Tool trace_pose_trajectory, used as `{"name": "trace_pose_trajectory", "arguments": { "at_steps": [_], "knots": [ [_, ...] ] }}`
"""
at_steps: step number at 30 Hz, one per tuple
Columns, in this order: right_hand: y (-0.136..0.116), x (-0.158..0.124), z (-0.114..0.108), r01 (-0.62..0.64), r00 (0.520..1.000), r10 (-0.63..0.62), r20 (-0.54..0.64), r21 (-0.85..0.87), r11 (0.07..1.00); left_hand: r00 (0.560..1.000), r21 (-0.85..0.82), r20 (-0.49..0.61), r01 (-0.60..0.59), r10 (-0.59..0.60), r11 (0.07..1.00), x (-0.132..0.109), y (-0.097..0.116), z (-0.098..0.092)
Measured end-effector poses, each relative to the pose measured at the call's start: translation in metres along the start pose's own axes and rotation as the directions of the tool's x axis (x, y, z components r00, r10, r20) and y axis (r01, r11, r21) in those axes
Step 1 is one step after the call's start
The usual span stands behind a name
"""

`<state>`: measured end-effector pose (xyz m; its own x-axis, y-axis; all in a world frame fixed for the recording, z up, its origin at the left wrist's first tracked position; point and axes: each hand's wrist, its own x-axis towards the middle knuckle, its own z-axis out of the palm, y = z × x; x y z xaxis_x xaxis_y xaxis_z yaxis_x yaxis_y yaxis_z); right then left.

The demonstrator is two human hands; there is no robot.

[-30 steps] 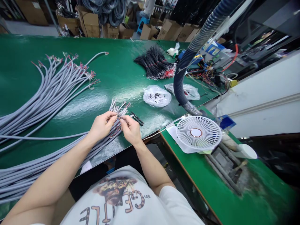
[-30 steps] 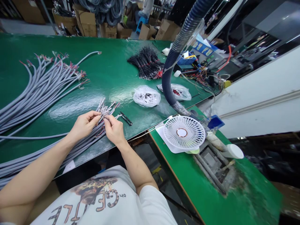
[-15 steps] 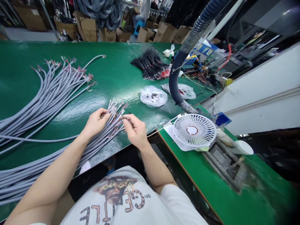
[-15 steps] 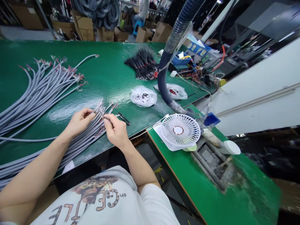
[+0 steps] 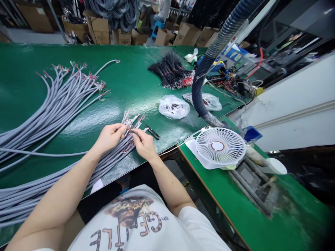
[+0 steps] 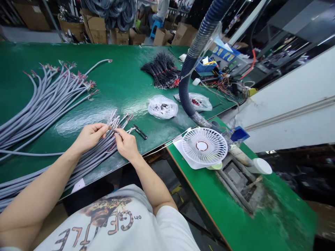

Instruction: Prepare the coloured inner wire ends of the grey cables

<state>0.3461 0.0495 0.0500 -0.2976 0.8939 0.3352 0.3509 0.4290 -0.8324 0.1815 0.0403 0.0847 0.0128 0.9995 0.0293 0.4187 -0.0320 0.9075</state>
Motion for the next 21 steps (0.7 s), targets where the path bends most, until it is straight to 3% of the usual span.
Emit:
{"name": "trace_pose_trajectory", "arguments": {
  "at_steps": [13, 21],
  "knots": [
    [-0.003, 0.002, 0.003, -0.047, 0.999, 0.048, -0.019, 0.065, 0.997, 0.999, 0.051, 0.020, -0.031, 0.030, 0.998, -0.001, 0.000, 0.001],
    [-0.002, 0.011, 0.002, -0.074, 0.997, 0.076, -0.019, 0.071, 0.995, 0.993, 0.112, 0.102, -0.064, 0.052, 0.992, -0.003, 0.001, 0.003]
  ]
}}
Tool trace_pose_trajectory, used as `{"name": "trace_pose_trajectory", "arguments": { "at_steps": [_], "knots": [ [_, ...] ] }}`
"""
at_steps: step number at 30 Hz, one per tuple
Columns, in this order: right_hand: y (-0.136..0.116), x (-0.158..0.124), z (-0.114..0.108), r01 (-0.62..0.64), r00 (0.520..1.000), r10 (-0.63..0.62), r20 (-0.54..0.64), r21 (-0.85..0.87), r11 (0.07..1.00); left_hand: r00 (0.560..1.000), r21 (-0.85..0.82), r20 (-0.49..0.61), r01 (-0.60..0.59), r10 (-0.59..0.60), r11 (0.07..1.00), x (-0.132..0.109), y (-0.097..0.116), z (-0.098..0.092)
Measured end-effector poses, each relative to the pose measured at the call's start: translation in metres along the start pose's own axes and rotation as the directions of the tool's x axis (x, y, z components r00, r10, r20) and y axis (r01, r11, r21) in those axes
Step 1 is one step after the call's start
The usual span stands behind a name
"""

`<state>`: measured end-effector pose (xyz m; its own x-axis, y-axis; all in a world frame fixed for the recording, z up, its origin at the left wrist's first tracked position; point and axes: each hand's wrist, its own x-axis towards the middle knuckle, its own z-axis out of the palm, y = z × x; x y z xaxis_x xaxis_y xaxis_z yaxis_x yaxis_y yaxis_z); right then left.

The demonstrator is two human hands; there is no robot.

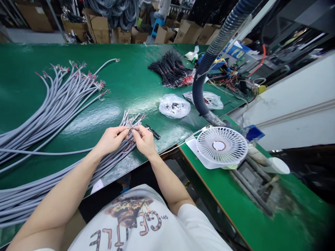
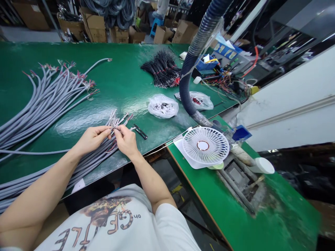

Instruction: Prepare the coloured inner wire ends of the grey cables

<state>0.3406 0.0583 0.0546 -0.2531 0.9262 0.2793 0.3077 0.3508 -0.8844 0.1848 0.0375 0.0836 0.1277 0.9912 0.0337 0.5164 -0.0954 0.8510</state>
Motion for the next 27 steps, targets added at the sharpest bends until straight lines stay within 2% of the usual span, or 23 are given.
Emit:
{"name": "trace_pose_trajectory", "arguments": {
  "at_steps": [2, 4, 6, 8, 9, 12, 15, 18, 21, 27],
  "knots": [
    [-0.014, -0.006, -0.002, 0.059, 0.998, -0.058, 0.030, -0.028, 0.998, 0.999, 0.036, -0.035, 0.003, -0.002, 0.999, 0.002, -0.005, 0.002],
    [-0.034, -0.017, -0.005, 0.186, 0.977, -0.181, 0.110, -0.044, 0.981, 0.996, 0.077, -0.085, 0.041, -0.034, 0.996, 0.005, -0.012, 0.003],
    [-0.055, -0.028, -0.008, 0.358, 0.911, -0.347, 0.223, -0.006, 0.934, 0.990, 0.079, -0.121, 0.086, -0.076, 0.993, 0.007, -0.016, 0.003],
    [-0.065, -0.034, -0.012, 0.435, 0.867, -0.425, 0.259, 0.020, 0.900, 0.986, 0.011, -0.125, 0.112, -0.110, 0.994, 0.009, -0.017, 0.001],
    [-0.065, -0.035, -0.014, 0.429, 0.875, -0.418, 0.244, 0.009, 0.903, 0.986, -0.040, -0.113, 0.115, -0.119, 0.993, 0.009, -0.016, 0.000],
    [-0.048, -0.032, -0.019, 0.307, 0.944, -0.294, 0.148, -0.069, 0.949, 0.990, -0.138, -0.053, 0.123, -0.131, 0.983, 0.008, -0.012, -0.005],
    [-0.024, -0.027, -0.028, 0.220, 0.975, -0.216, 0.043, -0.118, 0.968, 0.993, -0.097, -0.004, 0.121, -0.122, 0.988, 0.006, -0.009, -0.007],
    [-0.015, -0.024, -0.040, 0.220, 0.972, -0.230, -0.052, -0.159, 0.962, 0.998, -0.009, -0.041, 0.055, -0.055, 0.998, 0.003, -0.007, -0.005],
    [-0.018, -0.021, -0.051, 0.199, 0.976, -0.215, -0.044, -0.235, 0.951, 0.996, 0.101, -0.078, -0.041, 0.049, 0.994, 0.001, -0.007, -0.003],
    [-0.020, -0.017, -0.053, 0.181, 0.983, -0.175, 0.056, -0.433, 0.883, 0.986, 0.212, -0.045, -0.145, 0.158, 0.966, 0.001, -0.005, -0.002]
  ]
}}
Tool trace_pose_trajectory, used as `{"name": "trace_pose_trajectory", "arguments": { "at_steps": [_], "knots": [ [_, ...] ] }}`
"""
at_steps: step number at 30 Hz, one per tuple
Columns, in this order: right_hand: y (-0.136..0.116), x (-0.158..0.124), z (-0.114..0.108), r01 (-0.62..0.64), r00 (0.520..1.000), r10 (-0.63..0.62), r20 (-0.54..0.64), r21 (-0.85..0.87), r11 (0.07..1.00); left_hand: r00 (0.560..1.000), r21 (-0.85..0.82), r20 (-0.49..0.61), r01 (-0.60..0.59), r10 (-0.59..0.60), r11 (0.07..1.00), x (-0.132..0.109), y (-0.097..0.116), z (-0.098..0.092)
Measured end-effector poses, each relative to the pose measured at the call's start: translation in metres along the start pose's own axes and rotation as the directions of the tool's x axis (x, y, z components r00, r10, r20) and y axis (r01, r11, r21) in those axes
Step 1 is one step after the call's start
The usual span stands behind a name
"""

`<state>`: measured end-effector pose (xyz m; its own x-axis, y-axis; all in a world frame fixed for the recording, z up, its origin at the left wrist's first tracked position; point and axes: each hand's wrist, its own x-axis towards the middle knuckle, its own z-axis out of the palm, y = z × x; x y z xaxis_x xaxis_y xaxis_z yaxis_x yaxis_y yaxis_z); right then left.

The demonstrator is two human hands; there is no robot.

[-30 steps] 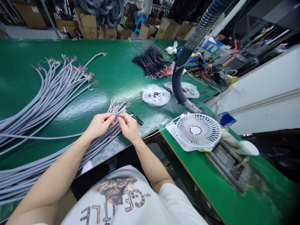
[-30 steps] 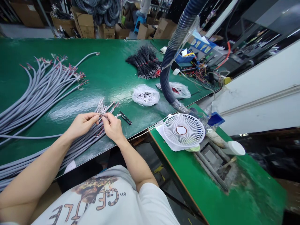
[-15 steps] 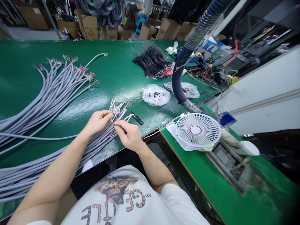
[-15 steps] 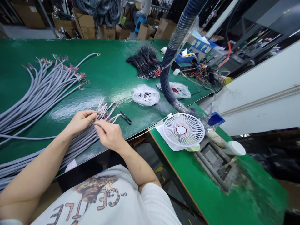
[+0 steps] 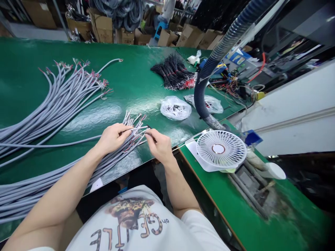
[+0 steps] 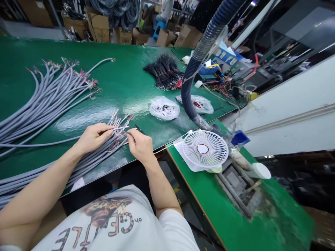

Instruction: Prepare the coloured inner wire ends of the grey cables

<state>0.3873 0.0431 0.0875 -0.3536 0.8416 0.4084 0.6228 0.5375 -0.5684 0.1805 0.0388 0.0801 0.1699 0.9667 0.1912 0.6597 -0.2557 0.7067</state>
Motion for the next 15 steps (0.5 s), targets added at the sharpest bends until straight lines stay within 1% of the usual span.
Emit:
{"name": "trace_pose_trajectory", "arguments": {
  "at_steps": [4, 10, 15],
  "knots": [
    [0.0016, 0.0003, 0.0028, 0.017, 0.999, -0.015, 0.034, -0.063, 0.998, 0.999, -0.009, 0.014, -0.035, 0.036, 0.999, -0.0001, 0.0008, -0.0003],
    [0.0000, 0.0014, 0.0030, 0.029, 0.996, -0.020, 0.082, -0.114, 0.993, 0.998, -0.007, -0.052, -0.038, 0.038, 0.999, 0.0003, -0.0020, 0.0036],
    [0.0008, 0.0010, 0.0046, 0.026, 0.994, -0.010, 0.105, -0.146, 0.989, 0.997, 0.025, -0.072, -0.020, 0.022, 0.999, 0.0002, -0.0033, 0.0053]
  ]
}}
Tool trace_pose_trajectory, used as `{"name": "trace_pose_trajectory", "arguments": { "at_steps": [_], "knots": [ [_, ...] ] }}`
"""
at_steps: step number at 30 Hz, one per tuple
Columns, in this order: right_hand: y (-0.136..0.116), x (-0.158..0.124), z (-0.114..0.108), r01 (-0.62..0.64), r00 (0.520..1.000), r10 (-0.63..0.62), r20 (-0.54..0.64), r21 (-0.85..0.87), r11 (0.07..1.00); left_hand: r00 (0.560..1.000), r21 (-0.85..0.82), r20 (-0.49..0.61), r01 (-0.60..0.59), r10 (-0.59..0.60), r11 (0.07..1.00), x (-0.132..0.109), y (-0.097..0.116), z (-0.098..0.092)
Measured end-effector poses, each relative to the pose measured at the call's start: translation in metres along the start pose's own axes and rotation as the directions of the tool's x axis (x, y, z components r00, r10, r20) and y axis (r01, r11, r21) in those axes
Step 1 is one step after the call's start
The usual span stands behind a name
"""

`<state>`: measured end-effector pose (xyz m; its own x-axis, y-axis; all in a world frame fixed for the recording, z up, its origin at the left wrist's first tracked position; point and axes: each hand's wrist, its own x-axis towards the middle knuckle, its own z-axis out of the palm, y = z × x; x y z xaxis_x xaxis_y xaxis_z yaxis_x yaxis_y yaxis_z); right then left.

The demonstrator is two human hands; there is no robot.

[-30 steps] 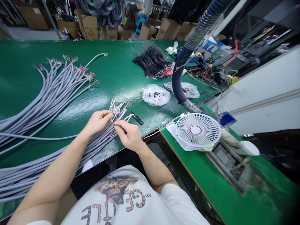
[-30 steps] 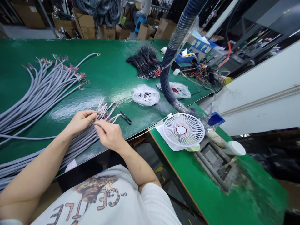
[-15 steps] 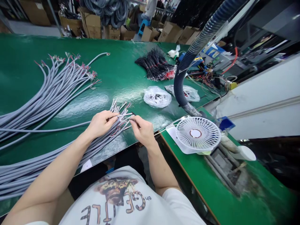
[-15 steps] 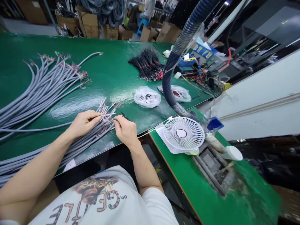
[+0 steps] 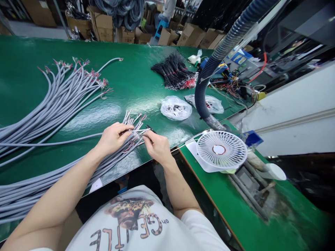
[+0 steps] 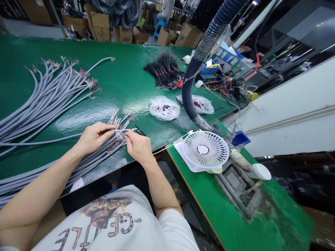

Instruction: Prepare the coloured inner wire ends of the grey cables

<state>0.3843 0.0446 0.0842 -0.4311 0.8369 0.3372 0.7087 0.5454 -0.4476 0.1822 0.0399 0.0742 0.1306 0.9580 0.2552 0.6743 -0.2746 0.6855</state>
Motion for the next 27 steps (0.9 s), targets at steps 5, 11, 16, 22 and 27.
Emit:
{"name": "trace_pose_trajectory", "arguments": {
  "at_steps": [5, 11, 16, 22, 27],
  "knots": [
    [0.002, 0.000, 0.003, -0.004, 1.000, 0.004, 0.009, -0.008, 1.000, 0.999, -0.028, -0.023, 0.028, -0.029, 0.999, -0.001, 0.002, -0.001],
    [0.002, 0.000, 0.002, -0.010, 1.000, 0.009, 0.015, 0.034, 0.999, 0.999, -0.058, -0.025, 0.022, -0.024, 0.998, -0.002, 0.004, -0.002],
    [0.001, 0.001, 0.001, -0.018, 1.000, 0.018, 0.013, 0.028, 0.999, 0.999, -0.027, -0.030, 0.012, -0.013, 1.000, -0.002, 0.005, -0.003],
    [-0.001, 0.007, 0.009, -0.037, 0.999, 0.035, 0.018, 0.064, 0.997, 0.999, -0.010, -0.010, 0.033, -0.033, 0.999, -0.003, 0.006, -0.002],
    [-0.002, 0.010, 0.018, -0.076, 0.994, 0.094, -0.048, 0.296, 0.952, 0.993, -0.067, -0.002, 0.115, -0.115, 0.991, -0.003, 0.006, -0.001]
  ]
}}
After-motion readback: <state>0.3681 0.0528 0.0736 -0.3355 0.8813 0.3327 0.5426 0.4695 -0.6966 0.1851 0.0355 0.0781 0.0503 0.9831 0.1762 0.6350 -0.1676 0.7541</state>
